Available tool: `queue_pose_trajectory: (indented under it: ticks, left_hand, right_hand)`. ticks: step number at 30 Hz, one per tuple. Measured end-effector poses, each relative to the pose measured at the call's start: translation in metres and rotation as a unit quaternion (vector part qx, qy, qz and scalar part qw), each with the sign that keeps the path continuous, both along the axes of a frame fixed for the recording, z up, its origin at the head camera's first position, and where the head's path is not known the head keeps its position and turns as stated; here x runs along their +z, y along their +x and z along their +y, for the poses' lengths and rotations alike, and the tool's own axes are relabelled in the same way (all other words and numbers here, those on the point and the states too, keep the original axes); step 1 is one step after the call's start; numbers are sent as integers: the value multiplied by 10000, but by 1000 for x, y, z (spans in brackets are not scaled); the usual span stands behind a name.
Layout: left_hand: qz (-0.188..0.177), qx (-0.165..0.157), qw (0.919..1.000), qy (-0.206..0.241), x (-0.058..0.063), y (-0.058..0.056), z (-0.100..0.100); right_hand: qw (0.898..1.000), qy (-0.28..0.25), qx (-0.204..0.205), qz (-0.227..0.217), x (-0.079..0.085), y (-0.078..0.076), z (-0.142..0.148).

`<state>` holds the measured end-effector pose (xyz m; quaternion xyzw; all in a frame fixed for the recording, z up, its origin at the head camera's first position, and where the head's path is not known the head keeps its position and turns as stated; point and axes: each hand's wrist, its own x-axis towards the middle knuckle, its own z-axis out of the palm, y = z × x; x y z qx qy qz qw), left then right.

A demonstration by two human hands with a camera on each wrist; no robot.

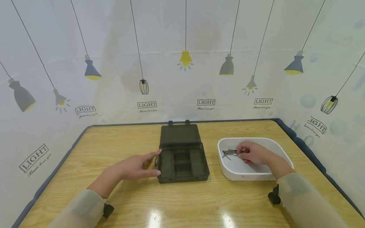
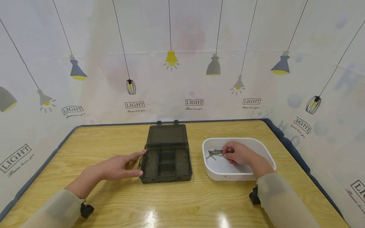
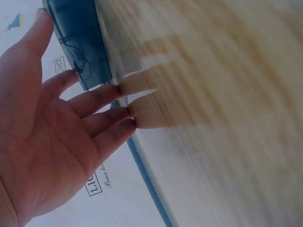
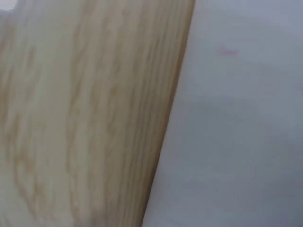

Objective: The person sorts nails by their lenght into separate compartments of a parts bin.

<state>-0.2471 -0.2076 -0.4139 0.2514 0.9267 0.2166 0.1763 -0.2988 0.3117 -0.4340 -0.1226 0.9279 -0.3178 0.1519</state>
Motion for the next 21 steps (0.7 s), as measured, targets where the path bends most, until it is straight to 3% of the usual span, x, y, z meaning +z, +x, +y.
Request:
queue_pose_trajectory:
  ticks: [12,21]
  left_hand:
    - [23,25,10000,2,-5,-3,-2]
    - [-21,62,10000,28,-6,-3,-2]
  right_hand:
    - [9989,79,445,97,7,3,0]
    - [9989,-272,268,257,25,15,-14]
